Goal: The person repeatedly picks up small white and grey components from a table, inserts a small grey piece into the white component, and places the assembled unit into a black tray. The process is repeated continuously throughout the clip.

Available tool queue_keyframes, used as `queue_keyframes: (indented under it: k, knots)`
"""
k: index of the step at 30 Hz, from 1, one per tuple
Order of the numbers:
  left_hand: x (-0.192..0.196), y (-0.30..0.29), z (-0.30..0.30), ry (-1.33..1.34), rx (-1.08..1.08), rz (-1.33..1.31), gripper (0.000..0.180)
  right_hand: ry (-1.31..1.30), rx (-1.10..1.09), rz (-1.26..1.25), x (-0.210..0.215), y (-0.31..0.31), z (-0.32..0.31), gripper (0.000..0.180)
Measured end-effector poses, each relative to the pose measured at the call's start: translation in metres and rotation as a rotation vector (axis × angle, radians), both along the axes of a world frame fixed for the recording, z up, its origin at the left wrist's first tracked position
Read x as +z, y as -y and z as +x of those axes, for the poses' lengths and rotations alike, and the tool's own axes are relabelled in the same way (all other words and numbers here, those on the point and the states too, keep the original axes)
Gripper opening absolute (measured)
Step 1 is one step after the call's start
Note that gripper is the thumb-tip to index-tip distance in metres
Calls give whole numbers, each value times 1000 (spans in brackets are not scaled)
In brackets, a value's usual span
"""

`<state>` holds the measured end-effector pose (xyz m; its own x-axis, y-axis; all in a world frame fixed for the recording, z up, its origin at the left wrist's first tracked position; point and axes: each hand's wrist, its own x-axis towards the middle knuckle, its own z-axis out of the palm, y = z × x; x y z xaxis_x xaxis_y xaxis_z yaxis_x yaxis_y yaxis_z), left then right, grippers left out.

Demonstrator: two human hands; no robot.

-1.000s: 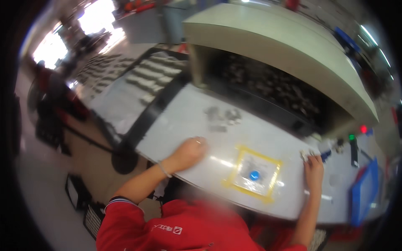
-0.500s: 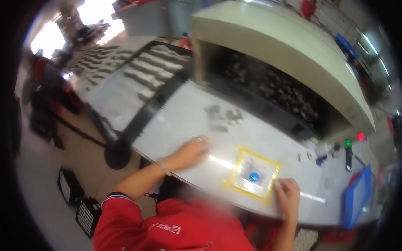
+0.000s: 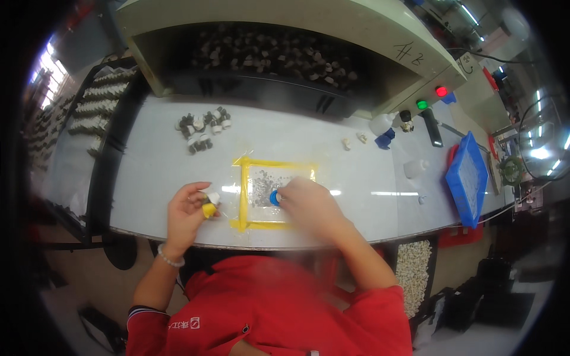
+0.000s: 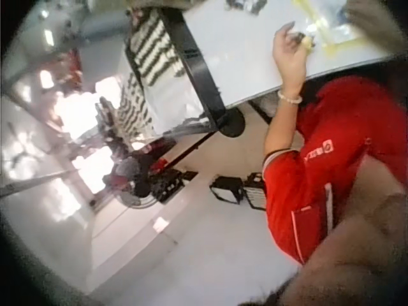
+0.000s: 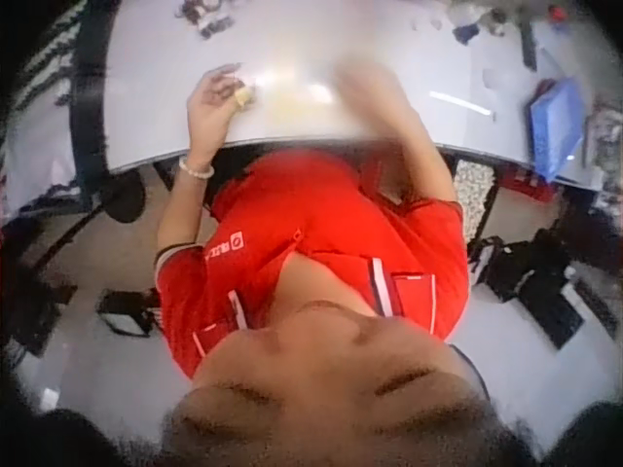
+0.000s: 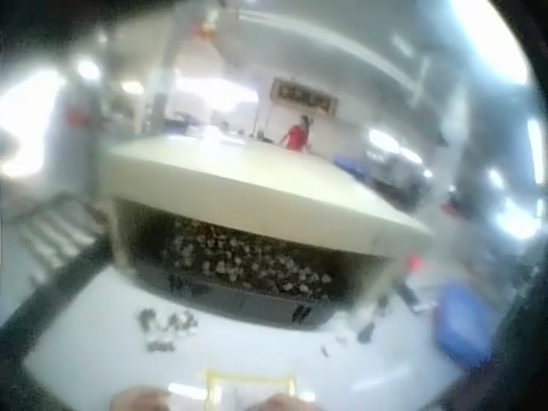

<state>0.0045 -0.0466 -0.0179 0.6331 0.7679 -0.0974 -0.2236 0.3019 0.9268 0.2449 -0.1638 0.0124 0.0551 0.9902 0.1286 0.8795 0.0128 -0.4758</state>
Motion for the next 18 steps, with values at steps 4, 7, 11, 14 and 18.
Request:
queue_keyframes:
  k: [4,7,11,14,18]
  knots:
    - [-12,17,10,21,-32,-103,24,111,83,-54,4,-6,2,20]
    - [-15,26,19,79,-22,-183,25,211,131,-87,6,-11,-1,18]
    - [-14,30,26,136,-79,-293,27,289,166,-77,11,-14,-4,17]
    - [-24,33,28,152,-101,-275,28,161,122,-46,6,-12,-2,18]
    - [-26,39,32,175,-87,-297,29,-92,-44,-90,5,-1,-5,20]
